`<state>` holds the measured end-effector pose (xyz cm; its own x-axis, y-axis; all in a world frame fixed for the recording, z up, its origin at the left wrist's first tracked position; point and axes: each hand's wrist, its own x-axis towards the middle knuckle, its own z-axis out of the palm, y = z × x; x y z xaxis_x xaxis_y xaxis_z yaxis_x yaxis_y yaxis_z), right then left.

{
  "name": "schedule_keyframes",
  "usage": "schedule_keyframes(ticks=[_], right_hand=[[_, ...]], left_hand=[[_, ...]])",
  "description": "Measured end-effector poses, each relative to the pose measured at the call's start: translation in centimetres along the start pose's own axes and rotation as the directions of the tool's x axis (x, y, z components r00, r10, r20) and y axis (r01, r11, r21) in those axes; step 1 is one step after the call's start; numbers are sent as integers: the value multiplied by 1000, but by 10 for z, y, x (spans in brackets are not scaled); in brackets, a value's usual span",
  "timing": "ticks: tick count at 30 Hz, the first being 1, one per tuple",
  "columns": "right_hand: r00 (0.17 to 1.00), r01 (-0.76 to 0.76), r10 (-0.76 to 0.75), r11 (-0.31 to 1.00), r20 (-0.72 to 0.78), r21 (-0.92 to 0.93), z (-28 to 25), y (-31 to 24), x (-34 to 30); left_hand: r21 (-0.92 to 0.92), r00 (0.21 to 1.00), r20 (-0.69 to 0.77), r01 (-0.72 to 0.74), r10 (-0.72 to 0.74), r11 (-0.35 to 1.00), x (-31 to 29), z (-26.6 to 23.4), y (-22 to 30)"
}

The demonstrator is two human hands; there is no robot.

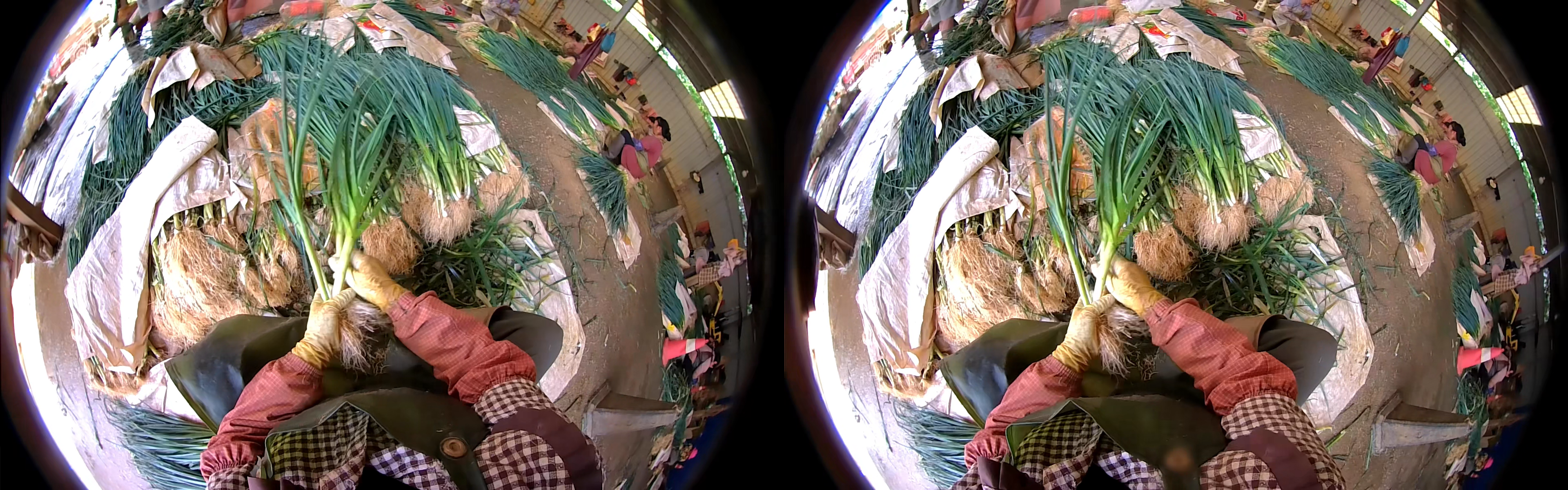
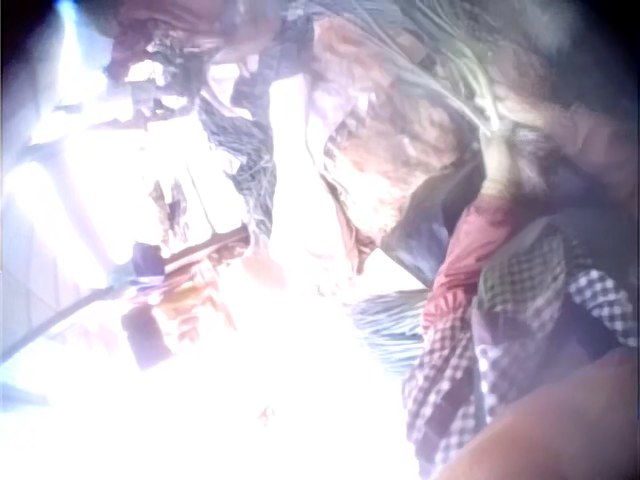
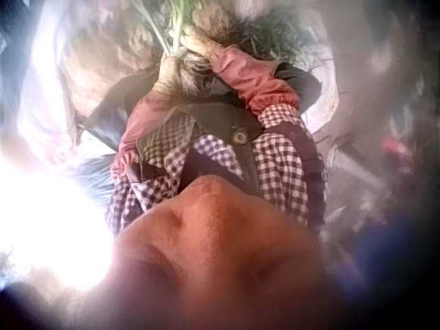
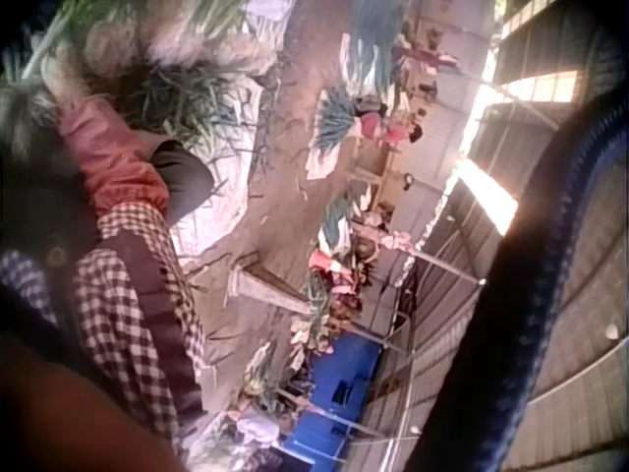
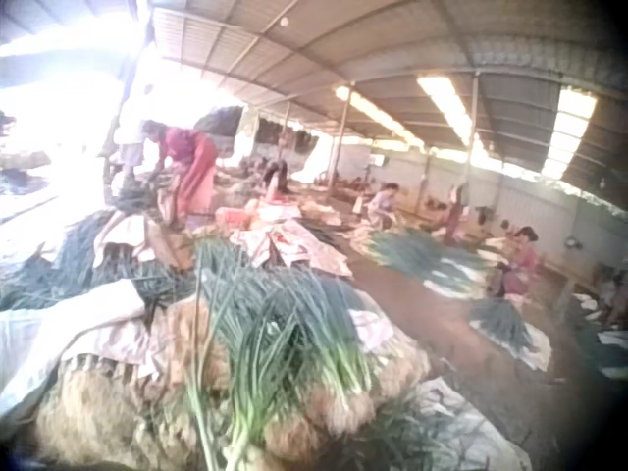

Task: The person picks up a bunch of scallions by hand, removes wilted or dirty outer layers, and then places the cleaned bunch onto a growing stack.

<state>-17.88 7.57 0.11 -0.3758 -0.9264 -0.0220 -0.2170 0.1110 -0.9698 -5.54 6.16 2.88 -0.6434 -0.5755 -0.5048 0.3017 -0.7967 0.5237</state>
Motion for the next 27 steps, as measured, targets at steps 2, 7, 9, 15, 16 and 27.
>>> schedule_keyframes(ticks=[2, 7, 9, 15, 16, 27], right_hand=[[974, -57, -59, 868, 217, 493, -1, 32, 0], [990, -131, 108, 946, -91, -297, -76, 20, 10], [850, -459, 212, 747, -483, -481, -131, 42, 32], [811, -580, -19, 106, -585, -808, -217, 124, 72], [809, -571, 31, 274, -587, -774, -201, 111, 80], [849, -448, 528, 751, -34, 485, -27, 20, -5]], left_hand=[[4, 963, 5, 268, -268, 963, 9, -12, 1], [-329, 989, -145, -64, 16, 942, -2, -6, 54], [-175, 979, -189, -110, 76, 978, 4, -8, 55], [31, 941, 16, 338, -339, 940, 25, -17, 6], [15, 960, -43, 279, -278, 960, 22, -15, 8], [48, 988, -115, 105, -99, 993, 36, -18, -14]])
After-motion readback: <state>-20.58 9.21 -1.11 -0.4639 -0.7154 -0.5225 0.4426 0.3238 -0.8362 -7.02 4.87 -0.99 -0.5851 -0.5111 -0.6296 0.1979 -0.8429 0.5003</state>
